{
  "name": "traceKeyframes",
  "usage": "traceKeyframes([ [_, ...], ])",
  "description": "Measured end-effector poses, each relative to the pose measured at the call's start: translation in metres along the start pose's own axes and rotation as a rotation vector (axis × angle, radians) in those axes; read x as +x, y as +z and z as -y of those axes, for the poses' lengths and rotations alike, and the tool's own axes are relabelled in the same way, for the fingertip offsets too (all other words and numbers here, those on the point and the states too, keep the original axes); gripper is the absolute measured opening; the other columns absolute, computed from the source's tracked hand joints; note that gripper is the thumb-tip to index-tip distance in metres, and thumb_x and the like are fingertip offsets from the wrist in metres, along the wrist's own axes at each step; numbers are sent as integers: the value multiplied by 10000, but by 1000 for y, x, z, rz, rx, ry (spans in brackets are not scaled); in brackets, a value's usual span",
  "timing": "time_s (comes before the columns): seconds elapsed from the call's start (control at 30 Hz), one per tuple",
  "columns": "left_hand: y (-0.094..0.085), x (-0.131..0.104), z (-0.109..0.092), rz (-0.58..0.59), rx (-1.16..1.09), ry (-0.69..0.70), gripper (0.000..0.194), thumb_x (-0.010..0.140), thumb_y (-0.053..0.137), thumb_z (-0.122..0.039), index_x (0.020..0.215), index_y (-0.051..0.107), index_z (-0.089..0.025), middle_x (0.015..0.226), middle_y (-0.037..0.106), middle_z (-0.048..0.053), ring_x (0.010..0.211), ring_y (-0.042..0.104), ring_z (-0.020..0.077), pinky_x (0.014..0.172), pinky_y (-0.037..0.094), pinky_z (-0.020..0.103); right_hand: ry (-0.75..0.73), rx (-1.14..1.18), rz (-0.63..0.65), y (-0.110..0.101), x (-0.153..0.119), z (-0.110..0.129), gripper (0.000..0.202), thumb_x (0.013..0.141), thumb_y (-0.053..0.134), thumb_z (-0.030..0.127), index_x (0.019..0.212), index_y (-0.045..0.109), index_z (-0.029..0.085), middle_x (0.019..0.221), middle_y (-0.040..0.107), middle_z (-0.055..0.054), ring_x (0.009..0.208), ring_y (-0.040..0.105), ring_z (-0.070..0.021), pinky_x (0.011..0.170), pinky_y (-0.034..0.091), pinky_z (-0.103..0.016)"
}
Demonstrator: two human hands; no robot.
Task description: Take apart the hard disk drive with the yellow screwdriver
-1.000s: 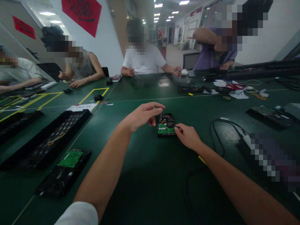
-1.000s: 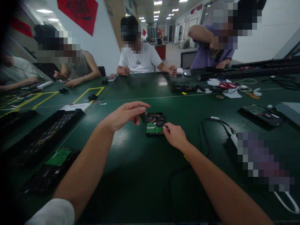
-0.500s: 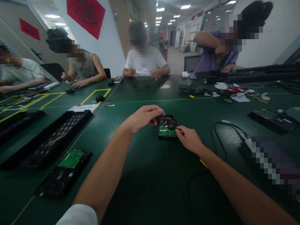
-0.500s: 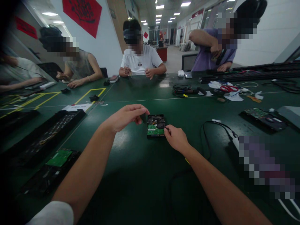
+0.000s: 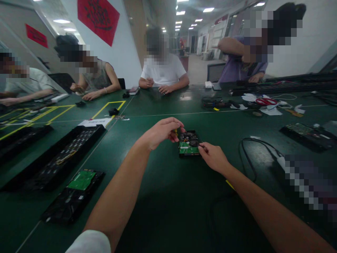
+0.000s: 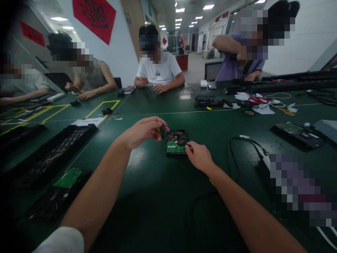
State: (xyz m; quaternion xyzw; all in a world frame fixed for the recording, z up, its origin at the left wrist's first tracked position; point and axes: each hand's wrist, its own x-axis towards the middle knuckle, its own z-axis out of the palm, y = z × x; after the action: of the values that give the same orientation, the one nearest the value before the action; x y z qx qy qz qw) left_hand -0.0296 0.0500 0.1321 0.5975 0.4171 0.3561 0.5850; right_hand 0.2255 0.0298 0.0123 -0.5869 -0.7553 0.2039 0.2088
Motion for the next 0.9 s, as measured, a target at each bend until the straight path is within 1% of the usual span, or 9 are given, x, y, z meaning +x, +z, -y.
traceKeyframes([
  [0.13,-1,-1,-1,20,125,51,261,944,626,-404,999,721,-167,883,660,25,635,578,86,596,457,227,4,-9,-6,1,0,0,383,1039,463,396,1272,663,166,852,753,-41,692,652,-177,618,418,-300],
  [0.23,0,-2,-2,49,177,70,303,939,644,-452,997,729,-167,851,640,13,616,557,77,577,435,220,11,-2,3,1,0,0,390,1039,460,401,1281,658,167,856,753,-43,697,651,-177,612,416,-299],
  [0.3,1,-2,-2,59,150,59,302,930,660,-450,1008,709,-162,860,646,18,609,574,84,579,458,230,10,1,7,0,0,0,394,1041,456,408,1287,655,173,871,754,-47,709,654,-180,609,412,-298],
  [0.4,3,-2,-1,37,67,17,291,909,684,-425,1029,654,-162,926,681,48,593,620,110,563,498,263,13,7,10,-1,0,0,394,1044,453,414,1286,652,174,878,754,-48,713,656,-180,615,415,-301],
  [0.53,3,-2,-2,17,-17,-12,210,918,646,-359,1006,606,-173,998,715,83,586,653,139,552,519,292,11,20,10,-1,-1,1,396,1050,446,421,1275,653,169,847,747,-40,693,654,-178,616,421,-304],
  [0.6,3,-2,-3,23,3,-7,176,935,605,-331,984,636,-165,956,706,72,611,651,134,577,523,284,2,21,6,-1,-1,1,391,1050,448,421,1268,654,171,844,747,-39,687,655,-176,616,422,-304],
  [0.67,2,-3,-4,20,53,-3,200,951,570,-315,968,685,-152,900,678,55,633,634,120,601,514,265,-2,17,-1,0,-1,1,377,1047,457,412,1260,656,174,845,748,-38,689,657,-175,621,424,-302],
  [0.77,2,-3,-5,4,107,7,258,958,582,-360,966,724,-145,863,653,41,630,596,101,594,482,240,2,7,-10,0,0,-1,368,1041,471,402,1263,655,174,836,747,-35,691,659,-173,626,424,-298],
  [0.9,3,-3,-4,15,156,33,283,948,623,-406,1016,729,-153,869,660,34,611,579,88,577,463,229,7,17,-13,1,0,-2,370,1040,469,408,1261,658,179,853,752,-35,697,664,-171,631,428,-296],
])
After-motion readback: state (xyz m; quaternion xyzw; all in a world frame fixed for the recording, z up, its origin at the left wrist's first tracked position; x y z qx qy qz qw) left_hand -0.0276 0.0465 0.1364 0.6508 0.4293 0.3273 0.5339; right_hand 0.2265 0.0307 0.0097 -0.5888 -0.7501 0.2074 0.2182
